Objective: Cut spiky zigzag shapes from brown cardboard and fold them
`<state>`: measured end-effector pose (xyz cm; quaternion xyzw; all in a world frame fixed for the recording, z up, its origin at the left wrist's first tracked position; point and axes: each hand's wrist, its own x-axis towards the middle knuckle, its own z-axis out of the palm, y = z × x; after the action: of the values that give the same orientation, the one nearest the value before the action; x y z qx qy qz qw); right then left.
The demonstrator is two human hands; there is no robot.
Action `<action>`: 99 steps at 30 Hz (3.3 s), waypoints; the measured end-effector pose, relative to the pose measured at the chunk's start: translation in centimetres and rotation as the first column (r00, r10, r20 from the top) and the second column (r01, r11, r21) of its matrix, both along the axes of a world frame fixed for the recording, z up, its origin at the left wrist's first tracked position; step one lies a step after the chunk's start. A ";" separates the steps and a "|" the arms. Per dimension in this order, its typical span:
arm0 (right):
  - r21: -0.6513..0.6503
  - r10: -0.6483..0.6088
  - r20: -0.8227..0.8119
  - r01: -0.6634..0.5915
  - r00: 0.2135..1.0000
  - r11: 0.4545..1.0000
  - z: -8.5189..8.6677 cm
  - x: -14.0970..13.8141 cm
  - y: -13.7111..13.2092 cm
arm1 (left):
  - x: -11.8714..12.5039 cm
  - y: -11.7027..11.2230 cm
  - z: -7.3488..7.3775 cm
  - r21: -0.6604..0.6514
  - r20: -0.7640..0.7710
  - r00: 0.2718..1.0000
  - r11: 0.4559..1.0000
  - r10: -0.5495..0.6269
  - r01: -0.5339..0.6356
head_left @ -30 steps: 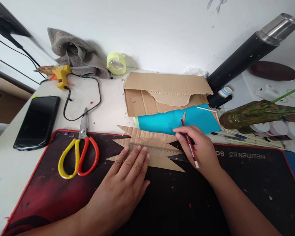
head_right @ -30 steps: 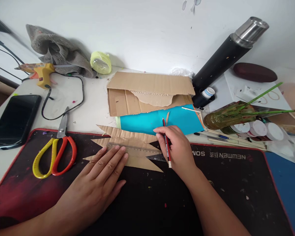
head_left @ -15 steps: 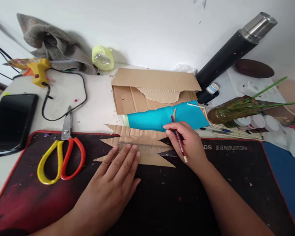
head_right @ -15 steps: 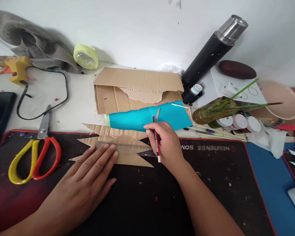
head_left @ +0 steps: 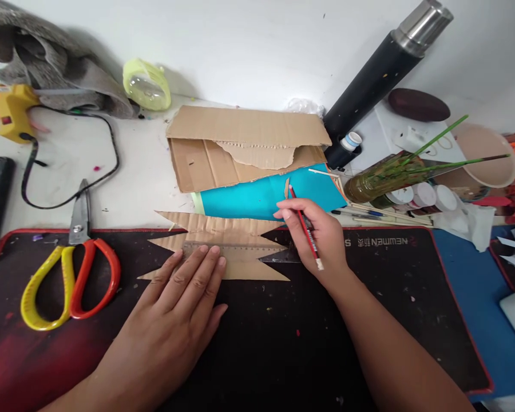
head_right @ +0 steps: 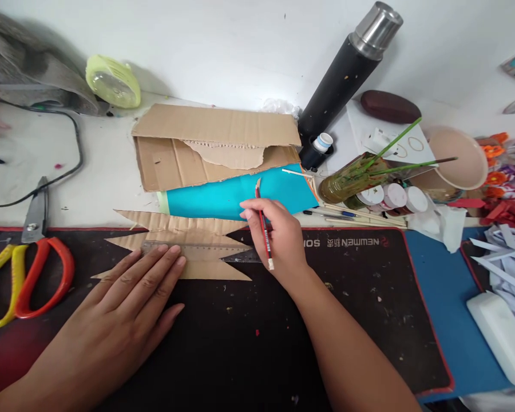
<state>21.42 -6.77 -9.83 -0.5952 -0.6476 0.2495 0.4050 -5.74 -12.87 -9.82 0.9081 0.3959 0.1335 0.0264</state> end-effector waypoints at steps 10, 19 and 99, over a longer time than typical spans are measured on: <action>-0.060 -0.133 -0.390 0.119 0.911 0.991 1.5 -0.3 -1.2 | -0.1 0.1 0.0 -0.001 -0.007 1.000 1.000 -0.013 0.013; -0.282 -0.084 -0.499 -0.069 0.863 0.957 1.2 -1.6 -1.2 | 0.0 0.2 -0.1 0.011 0.005 1.000 1.000 -0.014 0.014; -0.236 0.031 -0.347 -0.119 0.937 0.964 0.5 -1.8 -1.5 | 0.0 0.2 -0.2 -0.012 0.016 1.000 1.000 -0.023 0.023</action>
<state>19.67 -8.25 -9.33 -0.5647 -0.5531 0.4446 0.4214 -5.73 -12.72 -10.02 0.9113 0.3862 0.1382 0.0365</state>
